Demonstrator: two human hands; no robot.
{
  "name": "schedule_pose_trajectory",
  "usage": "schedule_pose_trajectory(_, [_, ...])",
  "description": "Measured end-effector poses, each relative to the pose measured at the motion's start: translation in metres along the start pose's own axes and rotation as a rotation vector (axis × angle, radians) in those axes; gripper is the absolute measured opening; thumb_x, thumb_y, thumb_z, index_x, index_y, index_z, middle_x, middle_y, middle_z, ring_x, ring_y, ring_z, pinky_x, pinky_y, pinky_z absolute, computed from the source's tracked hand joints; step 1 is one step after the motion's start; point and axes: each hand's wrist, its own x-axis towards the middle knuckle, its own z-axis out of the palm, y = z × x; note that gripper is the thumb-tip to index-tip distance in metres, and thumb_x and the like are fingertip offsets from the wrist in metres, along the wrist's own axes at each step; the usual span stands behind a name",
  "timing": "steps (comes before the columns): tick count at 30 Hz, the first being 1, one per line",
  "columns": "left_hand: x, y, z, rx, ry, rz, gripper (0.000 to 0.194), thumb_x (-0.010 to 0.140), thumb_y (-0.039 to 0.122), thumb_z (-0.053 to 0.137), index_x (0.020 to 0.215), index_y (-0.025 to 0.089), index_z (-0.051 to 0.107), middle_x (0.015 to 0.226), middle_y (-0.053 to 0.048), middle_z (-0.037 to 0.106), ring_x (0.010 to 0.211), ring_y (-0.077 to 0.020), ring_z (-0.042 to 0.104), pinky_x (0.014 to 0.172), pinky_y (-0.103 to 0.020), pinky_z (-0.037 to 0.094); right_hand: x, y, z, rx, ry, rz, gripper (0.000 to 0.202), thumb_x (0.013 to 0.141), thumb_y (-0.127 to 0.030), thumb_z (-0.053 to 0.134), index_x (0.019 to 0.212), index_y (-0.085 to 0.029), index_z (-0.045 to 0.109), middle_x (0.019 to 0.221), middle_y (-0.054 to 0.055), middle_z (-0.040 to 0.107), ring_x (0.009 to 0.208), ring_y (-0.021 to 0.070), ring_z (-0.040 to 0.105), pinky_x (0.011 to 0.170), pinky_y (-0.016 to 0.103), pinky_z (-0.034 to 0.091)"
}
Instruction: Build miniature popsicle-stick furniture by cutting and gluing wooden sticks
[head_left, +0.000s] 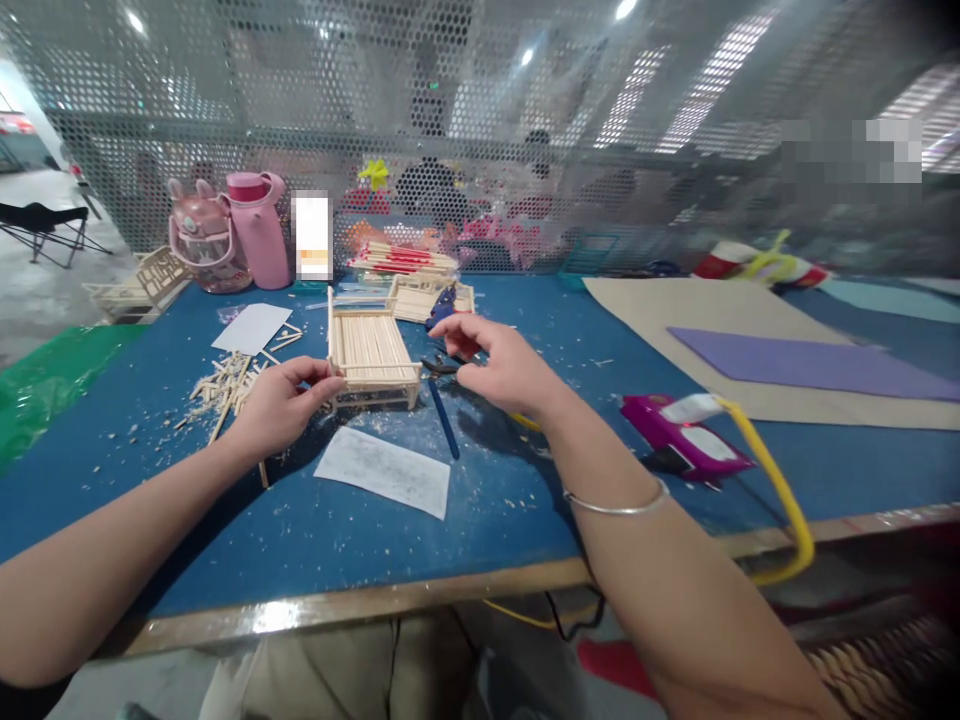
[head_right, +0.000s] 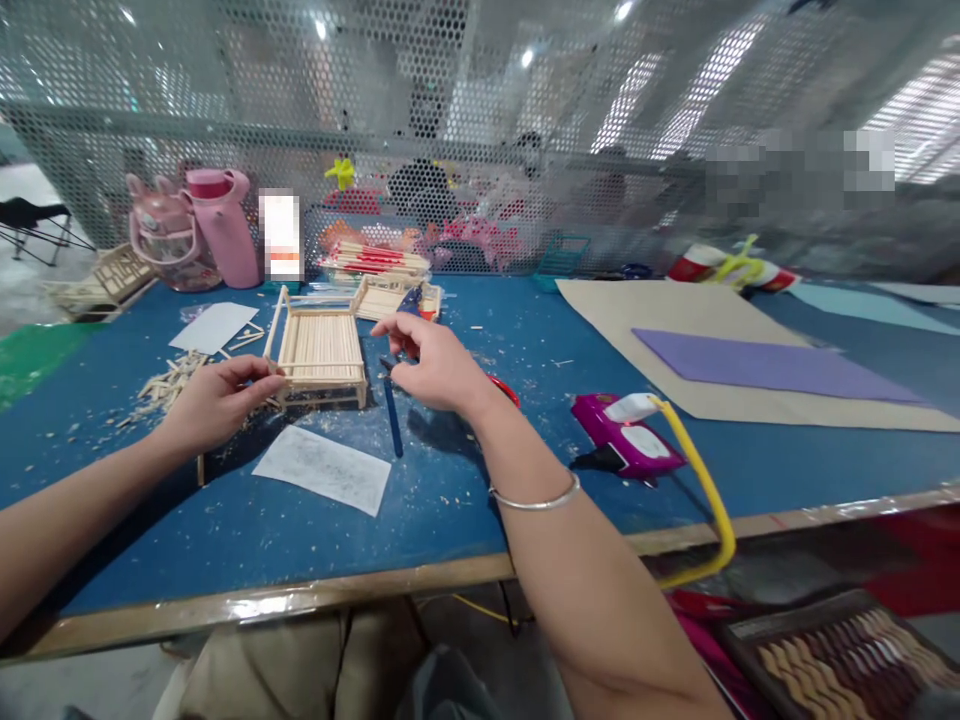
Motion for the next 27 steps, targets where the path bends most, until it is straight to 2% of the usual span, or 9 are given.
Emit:
schedule_pose_trajectory(3, [0.0,-0.002,0.0,0.015,0.007,0.008,0.024,0.077,0.042,0.055,0.076,0.019,0.061,0.069,0.0,0.06,0.063,-0.0131,0.05,0.063,-0.027,0.039,0.002,0.003,0.008,-0.008,-0.12,0.058,0.027,0.066,-0.021,0.059,0.093,-0.017,0.059,0.075,0.0,0.051,0.066,0.0122,0.046,0.064,0.027,0.038])
schedule_pose_trajectory(6, [0.0,0.0,0.0,0.019,0.006,0.008,0.024,0.078,0.042,0.055,0.077,0.018,0.062,0.068,0.001,0.059,0.062,-0.0127,0.049,0.062,-0.027,0.039,0.002,-0.001,0.022,-0.028,-0.062,0.024,0.036,0.066,-0.032,0.066,0.097,-0.018,0.057,0.08,0.001,0.053,0.068,0.0129,0.047,0.065,0.027,0.038])
schedule_pose_trajectory(8, [-0.001,0.003,0.0,0.036,0.018,0.0,0.024,0.077,0.041,0.056,0.075,0.018,0.061,0.066,0.001,0.057,0.06,-0.0123,0.048,0.059,-0.026,0.038,0.002,-0.004,0.027,-0.084,0.057,-0.04,0.038,0.065,-0.032,0.067,0.099,-0.018,0.055,0.083,0.002,0.055,0.069,0.0131,0.047,0.064,0.027,0.038])
schedule_pose_trajectory(10, [0.0,0.006,0.0,0.075,0.031,-0.011,0.023,0.077,0.04,0.056,0.073,0.018,0.061,0.065,0.001,0.058,0.059,-0.0122,0.048,0.059,-0.026,0.038,0.002,-0.008,0.029,-0.189,0.133,-0.154,0.025,0.07,-0.031,0.063,0.092,-0.017,0.058,0.082,0.002,0.058,0.069,0.0132,0.048,0.065,0.027,0.036])
schedule_pose_trajectory(12, [0.001,0.008,0.001,0.106,0.039,-0.014,0.022,0.078,0.039,0.056,0.074,0.018,0.062,0.067,0.0,0.06,0.061,-0.0126,0.049,0.06,-0.026,0.039,0.001,-0.012,0.031,-0.32,0.124,-0.258,0.015,0.078,-0.029,0.056,0.085,-0.017,0.063,0.078,0.003,0.063,0.069,0.0134,0.052,0.065,0.027,0.034])
schedule_pose_trajectory(14, [0.003,0.007,0.002,0.11,0.048,0.002,0.021,0.078,0.038,0.055,0.076,0.018,0.062,0.07,0.0,0.062,0.063,-0.0131,0.052,0.061,-0.026,0.041,0.001,-0.014,0.033,-0.463,0.071,-0.3,0.018,0.084,-0.028,0.051,0.084,-0.018,0.067,0.076,0.003,0.067,0.068,0.0137,0.055,0.063,0.028,0.03])
schedule_pose_trajectory(19, [0.007,-0.001,0.003,0.106,0.049,0.068,0.019,0.08,0.035,0.054,0.076,0.019,0.062,0.074,-0.002,0.065,0.069,-0.0137,0.055,0.067,-0.027,0.043,0.004,-0.018,0.044,-0.702,-0.038,-0.258,0.025,0.089,-0.028,0.047,0.081,-0.018,0.068,0.076,0.005,0.072,0.066,0.0151,0.06,0.058,0.029,0.024])
schedule_pose_trajectory(24, [0.016,-0.005,0.002,0.075,0.074,0.085,0.02,0.079,0.035,0.056,0.08,0.017,0.066,0.083,-0.005,0.068,0.078,-0.0156,0.059,0.076,-0.03,0.045,0.009,-0.017,0.05,-0.676,0.002,-0.212,0.021,0.088,-0.024,0.048,0.084,-0.017,0.068,0.085,0.006,0.073,0.072,0.016,0.063,0.06,0.028,0.027])
schedule_pose_trajectory(27, [0.022,-0.009,-0.013,0.002,0.051,-0.011,0.025,0.075,0.034,0.059,0.091,0.016,0.067,0.089,-0.007,0.07,0.078,-0.0156,0.06,0.073,-0.029,0.047,0.008,-0.017,0.045,-0.624,0.025,-0.205,0.021,0.087,-0.023,0.049,0.084,-0.016,0.069,0.086,0.006,0.073,0.075,0.0166,0.064,0.062,0.027,0.031])
